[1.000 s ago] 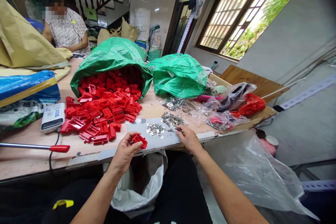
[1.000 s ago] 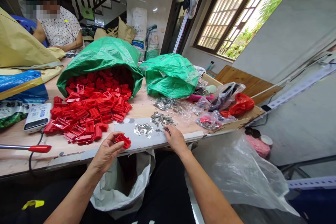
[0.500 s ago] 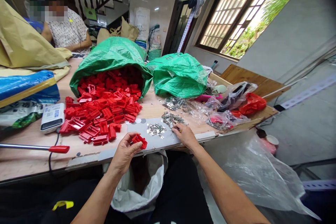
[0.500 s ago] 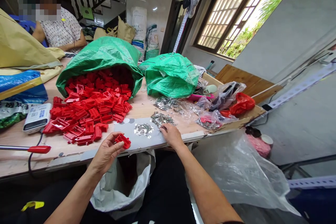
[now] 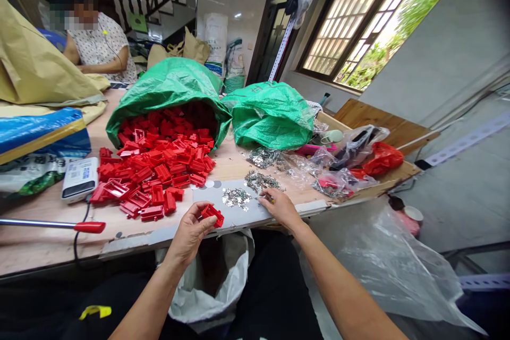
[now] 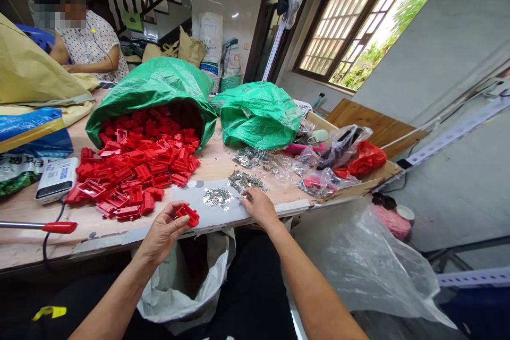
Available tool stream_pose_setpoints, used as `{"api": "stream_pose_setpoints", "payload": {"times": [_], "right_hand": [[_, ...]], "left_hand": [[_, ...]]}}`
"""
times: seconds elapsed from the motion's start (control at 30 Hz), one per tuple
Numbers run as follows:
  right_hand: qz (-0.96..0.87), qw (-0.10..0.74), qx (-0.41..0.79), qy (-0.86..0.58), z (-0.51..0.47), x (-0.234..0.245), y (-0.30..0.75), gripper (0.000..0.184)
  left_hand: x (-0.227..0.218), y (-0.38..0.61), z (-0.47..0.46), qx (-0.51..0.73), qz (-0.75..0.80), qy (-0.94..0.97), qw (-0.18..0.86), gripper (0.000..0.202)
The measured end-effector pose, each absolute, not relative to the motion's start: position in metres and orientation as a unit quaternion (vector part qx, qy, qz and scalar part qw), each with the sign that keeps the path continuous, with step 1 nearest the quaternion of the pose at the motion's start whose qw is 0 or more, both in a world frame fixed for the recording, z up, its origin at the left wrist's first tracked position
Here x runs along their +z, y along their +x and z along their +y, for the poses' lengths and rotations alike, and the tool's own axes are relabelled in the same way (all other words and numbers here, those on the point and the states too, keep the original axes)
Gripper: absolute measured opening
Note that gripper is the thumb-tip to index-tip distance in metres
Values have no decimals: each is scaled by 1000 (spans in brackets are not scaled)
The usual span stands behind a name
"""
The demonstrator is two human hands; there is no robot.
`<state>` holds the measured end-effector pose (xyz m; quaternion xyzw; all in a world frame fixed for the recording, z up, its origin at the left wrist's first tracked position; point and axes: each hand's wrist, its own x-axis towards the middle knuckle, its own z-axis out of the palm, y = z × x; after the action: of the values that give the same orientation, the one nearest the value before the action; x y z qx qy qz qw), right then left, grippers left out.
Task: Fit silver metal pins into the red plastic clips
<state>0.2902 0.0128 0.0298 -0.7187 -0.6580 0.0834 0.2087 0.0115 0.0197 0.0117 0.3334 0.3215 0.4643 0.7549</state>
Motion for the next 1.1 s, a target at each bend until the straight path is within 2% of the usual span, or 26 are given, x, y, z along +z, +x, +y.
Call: {"api": "stream_pose_setpoints", "payload": {"times": [0.13,0.37,0.6,0.73,0.83,0.97,1.1], "right_hand": [[-648,189,61,-735,20,29,283,12],[-620,192,59,-758,30,31,293,19],[-635,185,74,-746,15,32,292,10],[-629,185,59,-753,12,33,288,5],[-617,191,38,-763,9,34,290,9],[-615,272,58,-738,3,40,283,13],[-643,371,186,-644,-5,54,247,18]], "left_hand": [[11,12,20,465,317,336,755,44],[11,10,20,464,327,337,751,44],[11,11,20,474,324,327,751,42],[10,14,21,512,325,335,721,41],[11,15,21,550,326,365,676,40],[15,15,18,575,337,428,610,37],[15,18,11,576,363,492,543,33]]}}
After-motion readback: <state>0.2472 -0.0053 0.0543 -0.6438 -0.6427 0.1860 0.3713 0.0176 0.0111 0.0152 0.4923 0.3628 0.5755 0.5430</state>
